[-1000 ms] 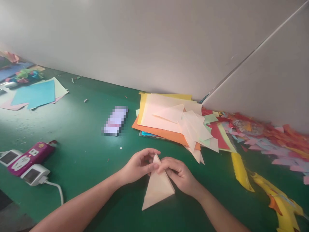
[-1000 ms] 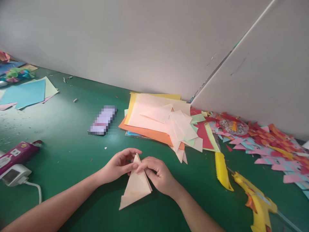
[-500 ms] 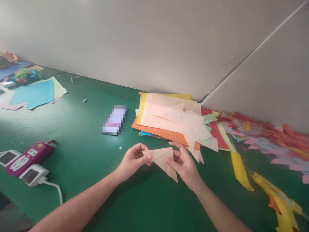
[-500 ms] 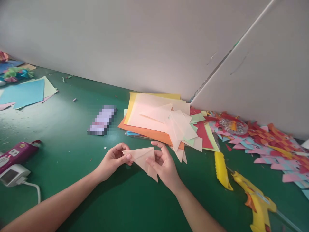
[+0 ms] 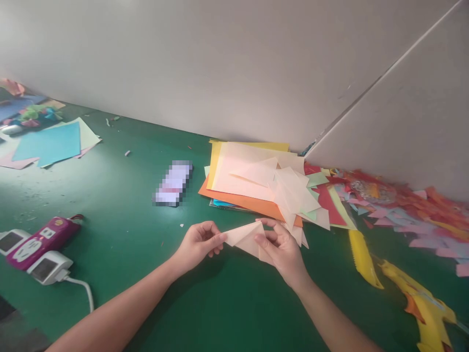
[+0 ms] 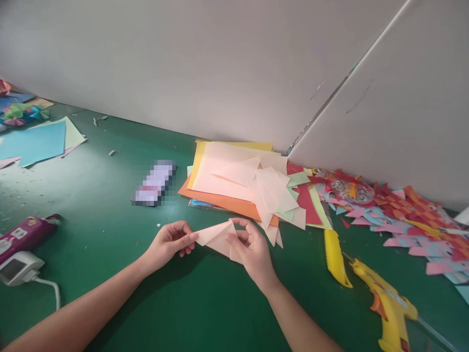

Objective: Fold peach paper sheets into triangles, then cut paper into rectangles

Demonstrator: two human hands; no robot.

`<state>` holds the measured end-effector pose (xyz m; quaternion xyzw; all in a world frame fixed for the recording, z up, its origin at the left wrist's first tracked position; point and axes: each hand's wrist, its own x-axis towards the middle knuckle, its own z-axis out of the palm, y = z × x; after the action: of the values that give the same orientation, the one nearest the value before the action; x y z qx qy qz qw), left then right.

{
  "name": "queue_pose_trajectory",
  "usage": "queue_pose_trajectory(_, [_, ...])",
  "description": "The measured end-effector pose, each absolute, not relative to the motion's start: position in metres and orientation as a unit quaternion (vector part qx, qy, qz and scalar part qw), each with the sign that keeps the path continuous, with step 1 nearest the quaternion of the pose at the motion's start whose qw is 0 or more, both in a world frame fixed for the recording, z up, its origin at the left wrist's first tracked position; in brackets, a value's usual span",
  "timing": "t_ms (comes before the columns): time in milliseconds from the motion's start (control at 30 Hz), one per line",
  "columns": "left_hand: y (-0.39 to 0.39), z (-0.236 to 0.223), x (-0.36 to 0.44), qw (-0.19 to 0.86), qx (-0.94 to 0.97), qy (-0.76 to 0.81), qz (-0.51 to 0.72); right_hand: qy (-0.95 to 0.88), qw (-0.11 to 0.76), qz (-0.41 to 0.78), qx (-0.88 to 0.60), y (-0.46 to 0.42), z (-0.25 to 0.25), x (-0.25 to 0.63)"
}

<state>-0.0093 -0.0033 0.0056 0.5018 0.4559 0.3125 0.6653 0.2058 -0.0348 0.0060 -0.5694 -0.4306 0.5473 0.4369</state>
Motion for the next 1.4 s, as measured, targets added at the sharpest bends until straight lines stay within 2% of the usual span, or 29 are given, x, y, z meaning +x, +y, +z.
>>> queue_pose_trajectory(233, [-0.001,0.007,-0.017,0.612,0.596,0.45,0.261,-0.45,0.434,0.521,-0.581,-0.036,0.006,0.206])
queue_pose_trajectory(500, [0.002,0.008,-0.022,0.642,0.6,0.43,0.208,-0.466,0.424,0.513,-0.583,-0.038,0.001,0.206])
queue_pose_trajectory(633, [0.0,0.009,-0.018,0.586,0.656,0.407,0.246,-0.502,0.383,0.528,-0.569,-0.04,-0.002,0.206])
queue_pose_trajectory(800, [-0.006,0.004,-0.007,0.577,0.661,0.382,0.291,-0.602,0.322,0.48,-0.55,-0.043,-0.001,0.203])
queue_pose_trajectory(1067, [-0.007,0.002,-0.004,0.553,0.672,0.414,0.269,-0.667,0.352,0.335,-0.564,-0.04,-0.001,0.204])
queue_pose_trajectory(1233, [-0.009,0.0,-0.002,0.491,0.708,0.443,0.248,-0.661,0.347,0.332,-0.576,-0.04,-0.002,0.204])
queue_pose_trajectory(1400, [-0.009,-0.001,-0.002,0.364,0.786,0.425,0.263,-0.66,0.353,0.336,-0.572,-0.041,-0.003,0.204])
